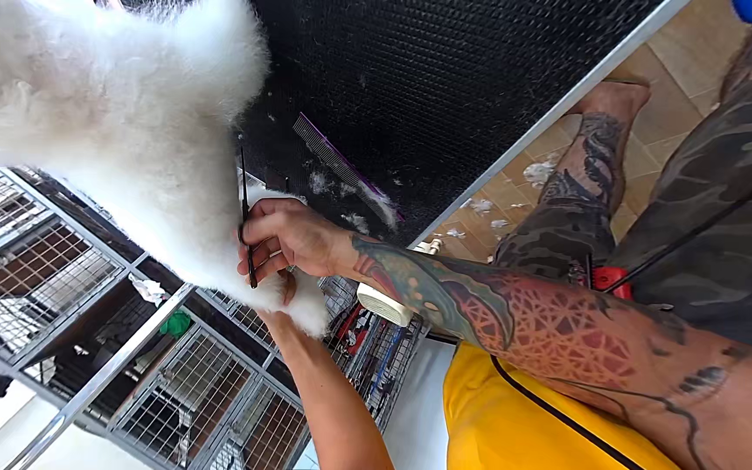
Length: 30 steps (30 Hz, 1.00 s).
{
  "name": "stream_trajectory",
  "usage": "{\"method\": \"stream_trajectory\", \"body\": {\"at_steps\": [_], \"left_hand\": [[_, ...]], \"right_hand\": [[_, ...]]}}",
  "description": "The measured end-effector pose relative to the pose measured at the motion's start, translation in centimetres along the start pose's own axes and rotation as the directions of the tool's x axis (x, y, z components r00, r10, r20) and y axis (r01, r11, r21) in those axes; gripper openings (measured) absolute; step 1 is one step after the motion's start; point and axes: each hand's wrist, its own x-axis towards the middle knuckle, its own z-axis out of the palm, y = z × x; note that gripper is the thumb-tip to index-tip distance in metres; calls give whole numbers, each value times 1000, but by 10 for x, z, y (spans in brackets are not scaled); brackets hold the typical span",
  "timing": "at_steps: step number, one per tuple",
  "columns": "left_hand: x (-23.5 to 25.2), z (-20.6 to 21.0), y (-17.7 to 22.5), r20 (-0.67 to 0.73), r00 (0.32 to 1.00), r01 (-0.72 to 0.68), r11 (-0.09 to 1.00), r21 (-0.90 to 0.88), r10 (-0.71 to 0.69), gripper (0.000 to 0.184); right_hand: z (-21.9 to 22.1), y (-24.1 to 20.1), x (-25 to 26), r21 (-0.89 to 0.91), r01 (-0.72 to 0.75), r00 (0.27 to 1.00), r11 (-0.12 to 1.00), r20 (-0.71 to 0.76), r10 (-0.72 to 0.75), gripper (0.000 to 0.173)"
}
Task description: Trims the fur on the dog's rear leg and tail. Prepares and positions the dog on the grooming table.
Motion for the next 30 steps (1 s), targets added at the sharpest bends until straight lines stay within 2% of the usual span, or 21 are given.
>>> {"method": "stream_trajectory", "body": {"at_steps": [1,2,3,4,5,6,7,8,9,11,13,15,17,18,20,21,24,25,28,30], "left_hand": [[7,-9,-10,68,997,-34,996,-86,40,36],[16,-19,-20,136,986,-74,982,-175,98,38],[22,-25,-27,166,976,-104,971,-214,141,38],[25,-25,-30,140,978,-125,970,-207,156,38],[25,-18,-27,49,988,-139,980,-145,147,35],[22,-4,-16,-50,993,-113,993,-28,111,28],[24,-6,-9,6,996,-87,992,86,87,20],[32,-16,-14,93,990,-112,987,111,102,16],[38,-27,-21,176,975,-151,987,61,138,16],[38,-18,-16,256,952,-164,986,-36,168,28],[27,21,10,212,969,-118,992,-45,125,47],[25,28,17,228,965,-117,991,-71,130,50],[35,-2,-2,260,961,-57,984,-168,100,46],[47,-31,-21,351,929,-15,962,-273,114,40],[60,-57,-36,435,896,77,930,-361,95,35],[62,-59,-37,434,898,95,927,-362,78,37],[58,-55,-33,413,908,82,933,-351,75,38],[54,-50,-32,376,924,79,928,-365,69,41],[43,-46,-31,290,956,64,937,-342,41,47],[49,-49,-32,343,937,62,935,-348,65,42]], "right_hand": [[0,-1,1,16,-13,1000,1000,13,13,27],[0,-2,2,21,-13,1000,1000,27,12,30],[1,-3,2,21,-5,999,1000,33,5,25],[3,-5,2,7,7,1000,1000,21,-7,15],[5,-6,1,-8,15,1000,1000,8,-15,8],[6,-7,1,-21,18,1000,1000,-3,-18,8],[7,-8,0,-38,21,1000,999,-15,-22,9],[6,-9,-1,-48,27,999,998,-19,-28,9],[6,-10,-1,-50,34,999,998,-15,-35,11],[6,-14,0,-42,38,999,998,-1,-38,26],[9,-17,-1,-54,60,998,997,-17,-61,18],[11,-19,-3,-84,66,997,994,-39,-70,5],[8,-19,-3,-103,67,996,992,-45,-72,8],[6,-18,-1,-92,71,996,993,-39,-75,13],[3,-24,0,-72,45,999,996,6,-45,35],[4,-29,0,-68,47,999,997,0,-47,35],[7,-36,-3,-96,56,998,994,-6,-57,12],[8,-37,-4,-101,55,998,993,-15,-57,9],[7,-38,-8,-81,40,999,996,-20,-42,13],[6,-43,-6,-43,11,1000,999,-4,-11,28]]}}
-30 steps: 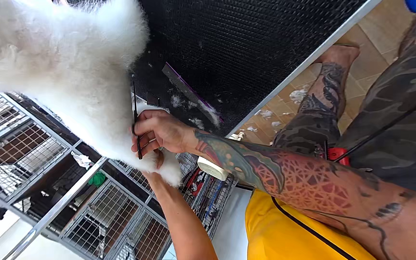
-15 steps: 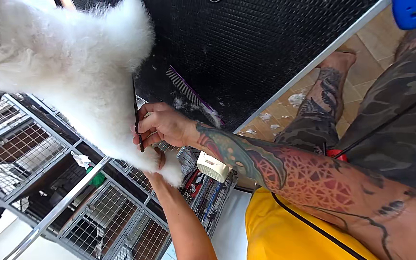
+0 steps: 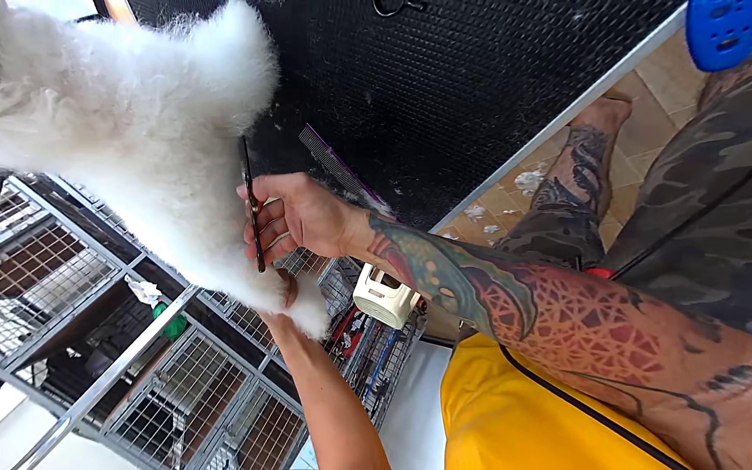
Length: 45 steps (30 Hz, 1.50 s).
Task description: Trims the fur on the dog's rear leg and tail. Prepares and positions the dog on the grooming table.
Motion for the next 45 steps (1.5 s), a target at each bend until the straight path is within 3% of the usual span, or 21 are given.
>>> {"method": "stream_trajectory", "body": {"at_steps": [2,6,8,11,14,16,18,21,23,25,26,28,31,33,36,37,38,40,41,44,45], "left_hand": [[-1,5,1,13,1000,13,1000,-24,-12,39],[2,8,3,0,999,34,999,2,-34,45],[4,5,3,19,999,47,999,1,-47,46],[6,-2,1,74,995,79,993,-90,-73,42],[1,-4,-2,138,988,82,987,-138,-63,39],[-4,62,6,-130,989,50,993,-110,-65,35],[-7,99,9,-203,979,24,999,-39,-31,29],[-3,43,5,14,995,95,984,-149,-94,32],[0,15,2,93,990,129,964,-231,-111,37],[-1,48,7,-30,993,112,981,-160,-118,41],[-4,83,10,-234,964,92,986,-138,-123,41],[-5,92,7,-349,936,43,999,-28,-50,40],[9,3,-1,32,999,-19,996,83,16,34],[12,6,0,30,999,38,994,106,-41,31],[3,102,1,-186,982,48,977,207,-9,42],[2,115,1,-185,983,28,980,195,9,44],[3,105,0,-103,995,13,994,106,-2,47],[11,71,-1,236,971,74,981,-178,-31,45],[5,114,7,-227,965,83,975,-208,-131,44],[4,88,9,-234,958,105,962,-253,-166,42],[5,36,5,56,988,155,952,-264,-146,42]], "right_hand": [[1,-7,2,4,-10,1000,1000,11,10,28],[-1,-8,3,-37,6,1000,999,0,-6,4],[-6,-3,4,-52,1,1000,999,-24,-2,10],[-13,0,12,-45,-59,998,997,-37,58,40],[-12,1,14,-93,-41,999,995,-24,39,18],[-14,3,15,-113,-40,999,993,-41,36,5],[-17,5,14,-114,-46,999,992,-34,43,8],[-19,2,13,-120,-61,998,991,6,62,29],[-19,3,15,-125,-55,998,991,6,56,17],[-25,9,16,-122,-59,998,991,0,59,7],[-31,13,14,-112,-64,998,992,7,65,8],[-46,23,7,-97,-72,996,993,55,77,15],[-69,35,0,-86,-110,976,990,178,123,17],[-77,43,3,-50,-134,960,990,240,142,31],[-75,41,14,5,-123,954,992,275,117,48],[-72,38,19,14,-115,956,993,273,107,50],[-69,34,25,22,-111,958,994,270,101,50],[-65,25,33,28,-121,957,992,267,109,48],[-62,21,34,27,-123,959,992,259,112,45],[-53,16,27,-28,-86,972,996,216,89,18],[-52,16,26,-44,-74,976,996,204,82,11]]}}
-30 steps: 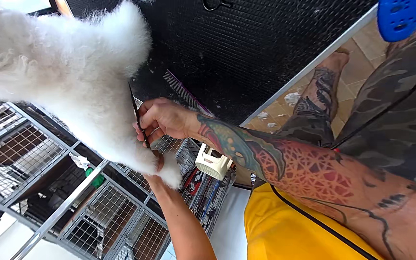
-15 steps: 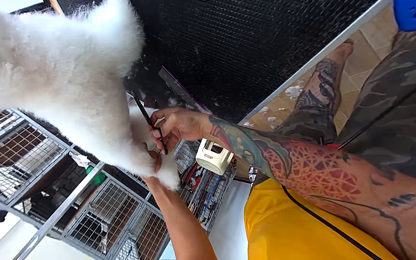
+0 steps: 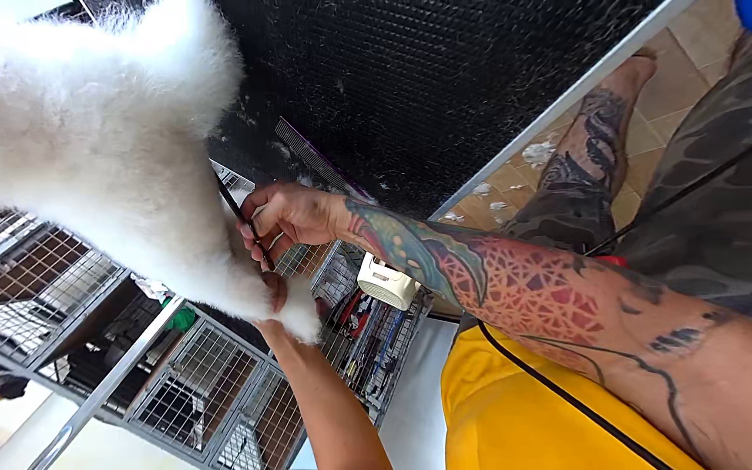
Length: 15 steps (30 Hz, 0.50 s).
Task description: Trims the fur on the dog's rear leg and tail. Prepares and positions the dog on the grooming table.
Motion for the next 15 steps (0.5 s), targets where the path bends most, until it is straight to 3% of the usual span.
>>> {"method": "stream_trajectory", "body": {"at_steps": [1,3,7,10,12,14,15], "left_hand": [[-1,-28,4,108,994,18,1000,0,-17,44],[-8,-32,1,62,998,-7,1000,-11,8,45],[-8,-28,3,56,998,3,1000,-20,-2,42],[1,-32,9,89,995,55,996,-70,-49,44],[3,-37,9,69,998,-14,999,29,12,41],[4,-42,9,124,989,-97,977,190,74,36],[4,-40,8,147,987,-89,979,181,63,35]], "right_hand": [[0,1,-1,-8,-3,1000,1000,-10,3,8],[1,2,-3,2,-15,999,1000,-31,15,6],[-1,2,2,98,-23,1000,995,-13,24,42],[2,2,1,70,-17,1000,997,-7,17,26],[3,4,0,9,-28,1000,1000,-8,28,9],[4,8,-1,14,-48,998,999,-28,48,7],[3,9,-1,37,-47,998,998,-28,48,12]]}}
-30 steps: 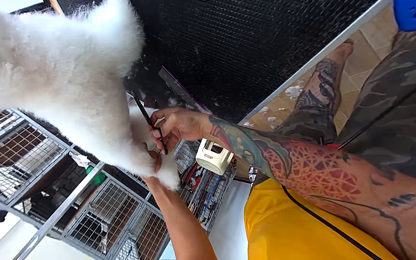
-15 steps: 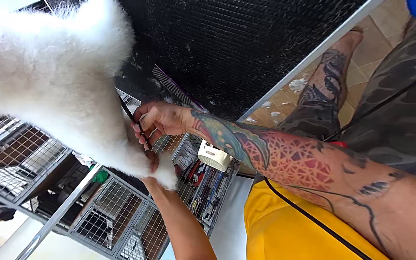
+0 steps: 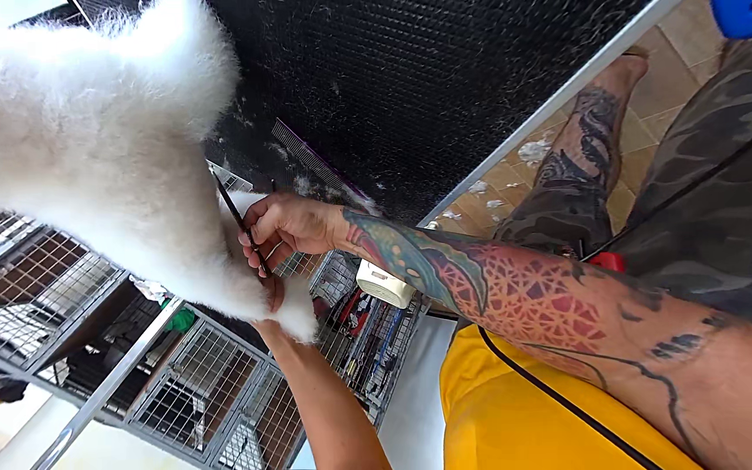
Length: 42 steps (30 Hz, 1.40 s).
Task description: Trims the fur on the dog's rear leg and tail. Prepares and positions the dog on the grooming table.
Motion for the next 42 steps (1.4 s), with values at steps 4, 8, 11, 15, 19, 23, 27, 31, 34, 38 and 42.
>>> {"method": "stream_trajectory", "body": {"at_steps": [4,8,11,15,19,23,27,31,34,38,42], "left_hand": [[6,77,-2,-375,925,-24,978,-206,-56,37],[-1,2,1,26,992,122,955,-269,-120,39],[-5,4,1,-3,993,113,956,-271,-118,43],[-9,0,-3,-13,996,80,960,-270,-86,44],[-12,-5,-5,-21,999,38,984,-175,-42,45],[-12,25,-8,-149,989,-14,998,-68,4,46],[-2,109,-17,-344,931,-86,991,106,117,49],[-8,96,-19,-236,968,-92,995,-40,80,45],[-15,77,-15,-357,934,-63,985,-159,2,43],[-28,1,-14,-114,994,-18,992,-126,3,44],[-20,7,-10,-59,998,22,989,-148,-31,39]], "right_hand": [[-1,-2,4,89,-3,999,996,34,0,42],[6,4,1,35,14,1000,999,13,-15,11],[5,8,1,33,12,1000,999,-21,-11,10],[3,5,3,86,-2,1000,996,15,0,36],[11,9,-2,42,7,1000,999,-23,-6,7],[10,14,0,86,1,999,996,-32,2,20],[13,11,-3,107,10,1000,994,5,-10,27],[15,13,-6,64,28,1000,998,-10,-27,7],[12,11,-2,124,35,999,992,14,-37,28],[14,7,0,121,62,998,991,-32,-58,16],[10,5,2,69,70,997,995,-43,-67,9]]}}
